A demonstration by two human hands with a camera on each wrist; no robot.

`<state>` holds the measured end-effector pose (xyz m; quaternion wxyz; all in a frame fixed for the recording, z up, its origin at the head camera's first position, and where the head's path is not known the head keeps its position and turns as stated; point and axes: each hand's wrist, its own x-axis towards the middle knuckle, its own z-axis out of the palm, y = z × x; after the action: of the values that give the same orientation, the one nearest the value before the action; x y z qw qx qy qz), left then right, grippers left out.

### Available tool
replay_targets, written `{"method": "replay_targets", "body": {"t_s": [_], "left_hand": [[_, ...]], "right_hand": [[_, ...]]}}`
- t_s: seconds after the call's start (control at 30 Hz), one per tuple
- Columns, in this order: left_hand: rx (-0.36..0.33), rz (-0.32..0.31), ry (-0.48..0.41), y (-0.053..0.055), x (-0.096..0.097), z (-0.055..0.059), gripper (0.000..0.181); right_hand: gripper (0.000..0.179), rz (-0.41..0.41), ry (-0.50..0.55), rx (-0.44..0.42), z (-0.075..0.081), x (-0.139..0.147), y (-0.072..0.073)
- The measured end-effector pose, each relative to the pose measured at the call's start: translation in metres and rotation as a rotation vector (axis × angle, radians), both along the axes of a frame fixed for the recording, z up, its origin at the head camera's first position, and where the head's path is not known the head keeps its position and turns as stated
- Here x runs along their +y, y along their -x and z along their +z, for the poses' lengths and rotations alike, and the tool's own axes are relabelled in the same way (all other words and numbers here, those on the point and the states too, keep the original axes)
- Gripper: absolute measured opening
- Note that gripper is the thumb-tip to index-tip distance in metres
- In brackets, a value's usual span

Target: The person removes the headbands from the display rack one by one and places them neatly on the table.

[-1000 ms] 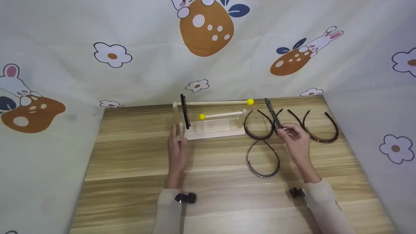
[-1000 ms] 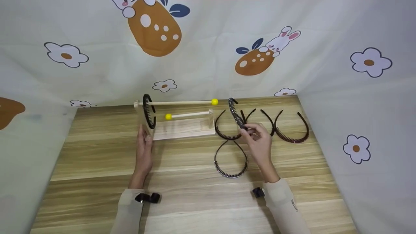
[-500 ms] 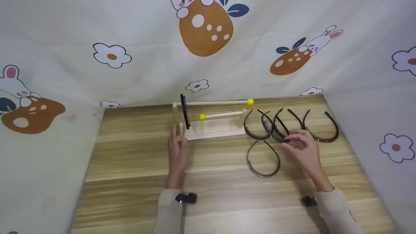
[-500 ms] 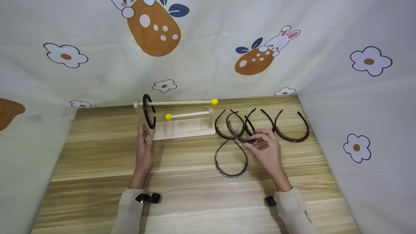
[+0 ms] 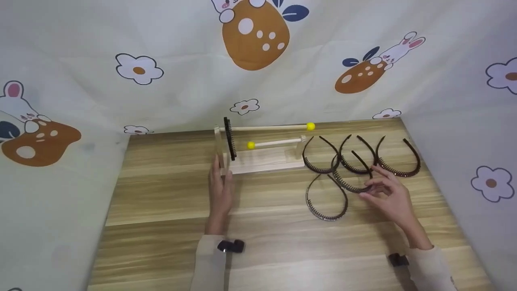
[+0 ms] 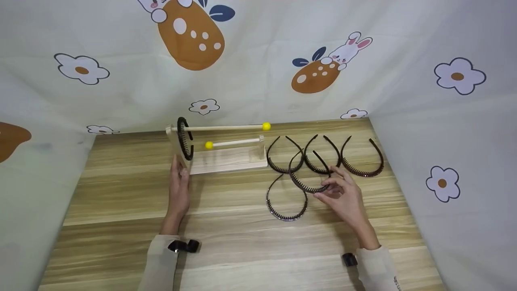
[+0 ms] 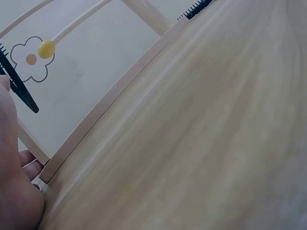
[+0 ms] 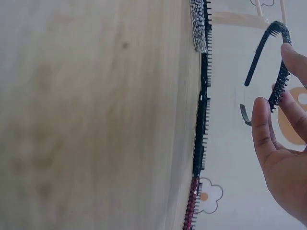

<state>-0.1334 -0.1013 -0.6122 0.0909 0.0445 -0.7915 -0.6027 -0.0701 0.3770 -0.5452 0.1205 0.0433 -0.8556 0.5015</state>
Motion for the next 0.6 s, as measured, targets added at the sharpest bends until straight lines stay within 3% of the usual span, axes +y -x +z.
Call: {"method": "replay_targets", "body": {"t_s": [0.33, 0.6], "left_hand": [[0.005, 0.003, -0.001, 0.001, 0.0, -0.001, 0.069], [0.002, 0.003, -0.026, 0.002, 0.0, -0.002, 0.068]], "right_hand": [[0.038, 0.028, -0.055, -0.033, -0.001, 0.026, -0.017], [0.035, 0.068, -0.272, -0.099, 0.001, 0.049, -0.029]]}}
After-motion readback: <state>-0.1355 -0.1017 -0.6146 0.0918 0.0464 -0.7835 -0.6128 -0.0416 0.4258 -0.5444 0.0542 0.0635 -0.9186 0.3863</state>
